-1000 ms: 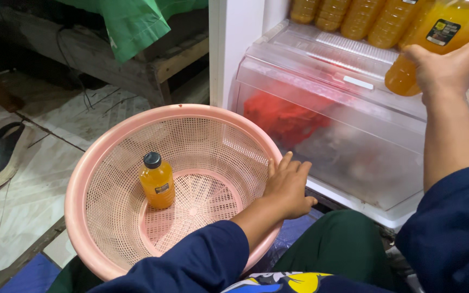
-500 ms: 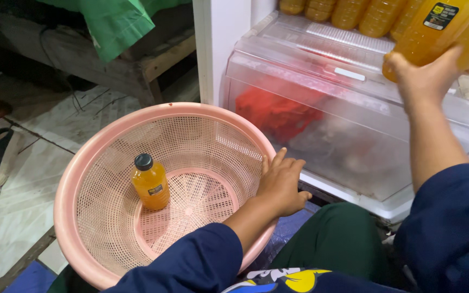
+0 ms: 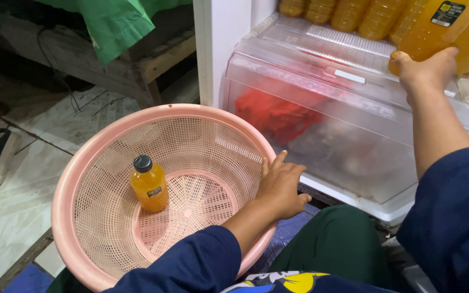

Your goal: The person transfers orange liquid bottles from a pink basket into a refrigerator, then moves additional bottles from a table into the basket and places them in the fridge. The person repeatedly opens and closes the refrigerator door while arranging the bottles on the shelves.

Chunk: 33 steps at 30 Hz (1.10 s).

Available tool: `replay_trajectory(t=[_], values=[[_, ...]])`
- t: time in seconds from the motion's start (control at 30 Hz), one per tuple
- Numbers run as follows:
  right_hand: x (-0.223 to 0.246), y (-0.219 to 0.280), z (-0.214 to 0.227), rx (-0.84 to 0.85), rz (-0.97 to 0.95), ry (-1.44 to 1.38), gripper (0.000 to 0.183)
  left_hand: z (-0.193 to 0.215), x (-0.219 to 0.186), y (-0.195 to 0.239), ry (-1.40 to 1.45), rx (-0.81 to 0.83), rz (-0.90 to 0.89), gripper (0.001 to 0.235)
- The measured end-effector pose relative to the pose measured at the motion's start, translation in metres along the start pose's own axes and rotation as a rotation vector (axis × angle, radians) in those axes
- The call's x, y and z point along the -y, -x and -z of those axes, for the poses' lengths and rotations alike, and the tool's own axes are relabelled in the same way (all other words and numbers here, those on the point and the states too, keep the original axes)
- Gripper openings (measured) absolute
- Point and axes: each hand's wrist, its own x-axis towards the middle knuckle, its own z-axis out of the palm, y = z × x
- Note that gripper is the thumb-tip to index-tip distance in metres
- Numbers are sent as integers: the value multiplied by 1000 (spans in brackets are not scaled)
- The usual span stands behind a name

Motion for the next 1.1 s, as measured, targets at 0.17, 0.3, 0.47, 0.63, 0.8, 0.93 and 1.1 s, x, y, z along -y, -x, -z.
replay_trajectory(t=[0.17, 0.3, 0.47, 0.63, 0.8, 0.93, 1.1], values=[[-2, -25, -9, 0, -33, 30, 87, 2, 0, 2, 6, -1, 3, 70], [-20, -40, -22, -38, -46, 9, 84, 0, 0, 1, 7, -2, -7, 69], [-32, -36, -26, -192, 116, -17, 81, 0, 1, 0, 20, -12, -9, 65], [-33, -18, -14, -401, 433, 102, 55, -3, 3, -1, 38, -55, -41, 62], [-22, -6, -9, -179, 595, 143, 25, -4, 3, 0, 28, -49, -37, 59], [-22, -8, -10, -189, 586, 150, 21, -4, 3, -2, 41, -56, -36, 58], [-23, -12, -13, -182, 562, 157, 20, -4, 3, -1, 35, -57, -41, 57]])
